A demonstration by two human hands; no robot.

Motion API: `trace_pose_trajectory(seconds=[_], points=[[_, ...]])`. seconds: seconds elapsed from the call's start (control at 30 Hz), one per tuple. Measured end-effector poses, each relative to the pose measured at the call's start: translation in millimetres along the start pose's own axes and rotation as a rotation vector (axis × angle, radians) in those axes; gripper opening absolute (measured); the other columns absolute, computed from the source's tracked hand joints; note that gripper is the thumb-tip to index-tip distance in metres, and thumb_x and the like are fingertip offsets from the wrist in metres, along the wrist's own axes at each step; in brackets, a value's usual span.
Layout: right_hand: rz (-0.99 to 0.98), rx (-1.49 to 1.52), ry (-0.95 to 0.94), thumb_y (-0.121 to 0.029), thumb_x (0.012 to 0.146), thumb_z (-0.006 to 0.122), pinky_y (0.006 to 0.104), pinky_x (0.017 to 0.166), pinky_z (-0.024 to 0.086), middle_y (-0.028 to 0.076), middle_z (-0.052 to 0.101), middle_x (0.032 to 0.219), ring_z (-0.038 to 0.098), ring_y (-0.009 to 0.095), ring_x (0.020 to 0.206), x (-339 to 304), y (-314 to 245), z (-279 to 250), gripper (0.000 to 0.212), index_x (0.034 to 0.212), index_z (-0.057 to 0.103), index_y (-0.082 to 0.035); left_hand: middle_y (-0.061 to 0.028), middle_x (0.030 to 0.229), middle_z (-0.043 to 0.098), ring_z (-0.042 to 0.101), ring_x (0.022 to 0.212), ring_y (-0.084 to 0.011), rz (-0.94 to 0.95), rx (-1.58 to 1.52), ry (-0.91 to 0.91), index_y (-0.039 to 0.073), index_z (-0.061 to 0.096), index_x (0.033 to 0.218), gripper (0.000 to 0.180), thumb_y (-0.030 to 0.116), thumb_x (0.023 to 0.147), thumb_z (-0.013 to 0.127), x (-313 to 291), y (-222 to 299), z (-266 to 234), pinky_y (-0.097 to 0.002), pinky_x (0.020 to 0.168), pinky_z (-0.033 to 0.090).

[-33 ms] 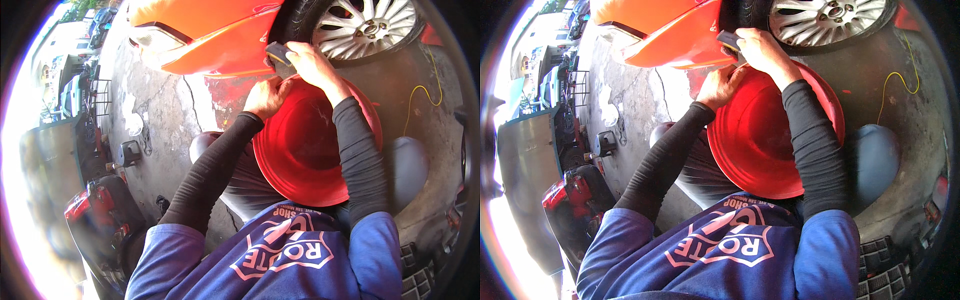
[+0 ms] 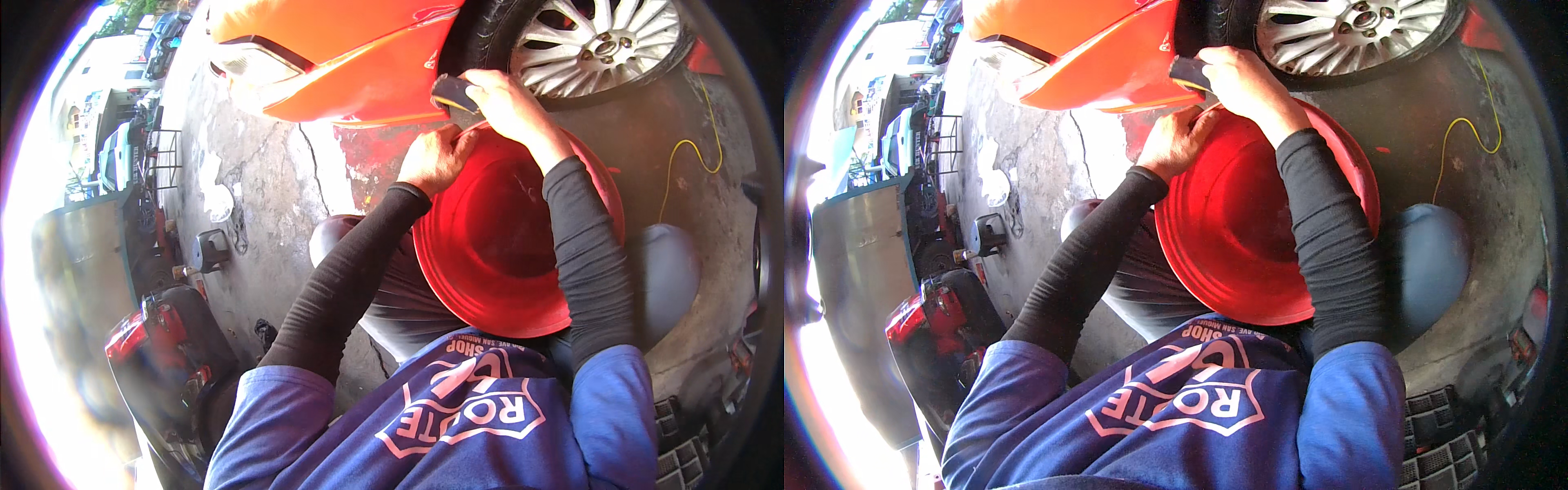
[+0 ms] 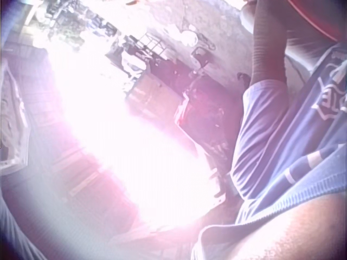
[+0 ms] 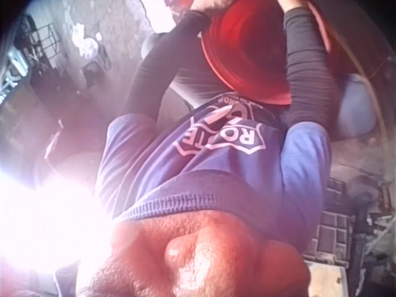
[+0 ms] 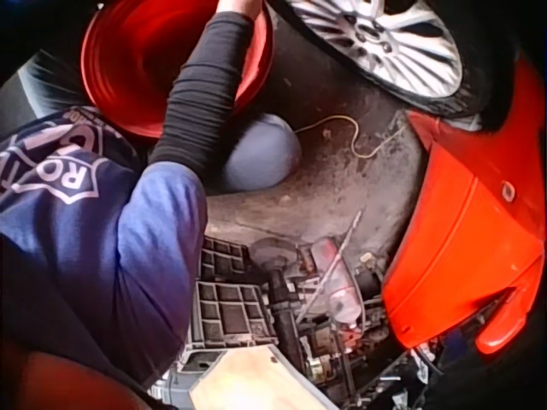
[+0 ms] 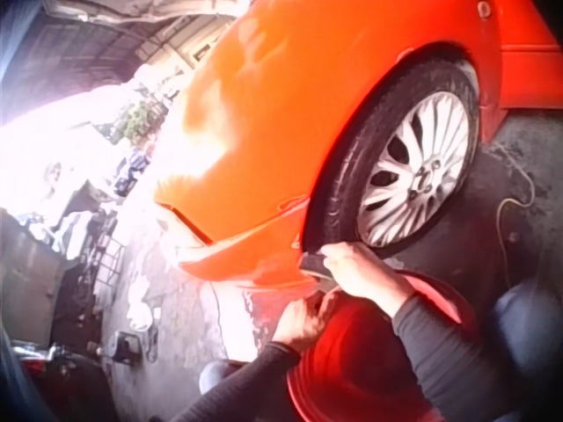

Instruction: The person kneels beside a red car and repeatedly wipes the front bumper and wheel arch with a cloth, frequently dipping the cloth into a red bucket. The person continues this cleaning motion along the lower front bodywork of the car.

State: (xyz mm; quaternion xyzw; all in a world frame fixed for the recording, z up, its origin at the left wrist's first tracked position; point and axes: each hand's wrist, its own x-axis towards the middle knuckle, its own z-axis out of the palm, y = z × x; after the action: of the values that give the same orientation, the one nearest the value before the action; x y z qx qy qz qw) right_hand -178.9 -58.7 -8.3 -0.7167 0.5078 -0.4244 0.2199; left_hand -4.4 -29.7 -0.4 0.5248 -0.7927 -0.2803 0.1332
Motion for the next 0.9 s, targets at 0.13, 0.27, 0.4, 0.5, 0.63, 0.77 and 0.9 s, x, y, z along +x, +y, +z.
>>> trace_pose_trajectory(seconds=[0.13, 0.27, 0.4, 0.5, 0.63, 0.77, 0.9], points=[[-0.157, -0.029, 0.011, -0.035, 0.098, 0.055, 0.0416, 0.082, 0.05, 0.022, 0.066, 0.094, 0.066, 0.034, 0.093, 24, 1, -15, 0.037, 0.107, 0.064, 0.0, -0.0291, 0.083, 0.065, 0.065, 0.087, -0.0455, -0.028, 0.01, -0.037, -0.002, 0.065, 0.088, 0.051, 0.047, 0.094, 0.054, 0, -1, -1, -0.0494, 0.077, 0.051], [0.167, 0.098, 0.18, -0.049, 0.093, 0.061, 0.0422, 0.068, 0.047, 0.018, 0.06, 0.076, 0.06, 0.031, 0.071, 43, -12, -14, 0.047, 0.091, 0.064, -0.002, -0.028, 0.084, 0.064, 0.065, 0.085, -0.0435, -0.025, 0.028, -0.068, -0.001, 0.064, 0.091, 0.047, 0.044, 0.097, 0.053, 4, 0, -3, -0.0475, 0.075, 0.05], [0.26, -0.142, -0.171, -0.039, 0.086, 0.069, 0.0412, 0.075, 0.052, 0.017, 0.071, 0.089, 0.069, 0.035, 0.087, 43, -26, 2, 0.036, 0.092, 0.071, -0.004, -0.0285, 0.084, 0.064, 0.065, 0.084, -0.0438, -0.011, -0.014, -0.037, -0.002, 0.064, 0.09, 0.05, 0.046, 0.096, 0.053, 5, -1, -2, -0.0479, 0.075, 0.049], [0.228, 0.014, -0.034, -0.041, 0.086, 0.07, 0.0392, 0.069, 0.051, 0.015, 0.071, 0.084, 0.069, 0.031, 0.077, 42, -18, 3, 0.038, 0.09, 0.07, -0.003, -0.0284, 0.085, 0.064, 0.065, 0.084, -0.0425, -0.03, -0.005, -0.062, -0.002, 0.064, 0.092, 0.05, 0.047, 0.097, 0.052, 5, -2, -1, -0.047, 0.074, 0.049], [0.176, 0.026, 0.102, -0.049, 0.085, 0.07, 0.0417, 0.065, 0.049, 0.017, 0.066, 0.073, 0.064, 0.028, 0.068, 46, -2, -5, 0.045, 0.085, 0.07, -0.004, -0.0278, 0.086, 0.065, 0.066, 0.086, -0.0418, -0.049, 0.011, -0.102, -0.002, 0.064, 0.093, 0.051, 0.047, 0.097, 0.052, 4, -3, -1, -0.0463, 0.076, 0.05], [0.272, 0.059, -0.048, -0.055, 0.082, 0.068, 0.0439, 0.069, 0.051, 0.018, 0.069, 0.077, 0.069, 0.035, 0.076, 49, -3, -7, 0.048, 0.084, 0.073, -0.007, -0.0278, 0.086, 0.065, 0.066, 0.086, -0.042, -0.018, -0.021, -0.073, -0.003, 0.064, 0.094, 0.048, 0.043, 0.098, 0.052, 5, 0, -3, -0.0463, 0.075, 0.05], [0.236, 0.113, 0.0, -0.051, 0.082, 0.068, 0.0433, 0.07, 0.052, 0.016, 0.07, 0.08, 0.069, 0.035, 0.077, 47, -8, -5, 0.043, 0.088, 0.074, -0.008, -0.0279, 0.086, 0.065, 0.066, 0.085, -0.0419, -0.039, 0.004, -0.095, -0.003, 0.064, 0.095, 0.047, 0.043, 0.098, 0.052, 5, 2, -4, -0.0457, 0.074, 0.049]])
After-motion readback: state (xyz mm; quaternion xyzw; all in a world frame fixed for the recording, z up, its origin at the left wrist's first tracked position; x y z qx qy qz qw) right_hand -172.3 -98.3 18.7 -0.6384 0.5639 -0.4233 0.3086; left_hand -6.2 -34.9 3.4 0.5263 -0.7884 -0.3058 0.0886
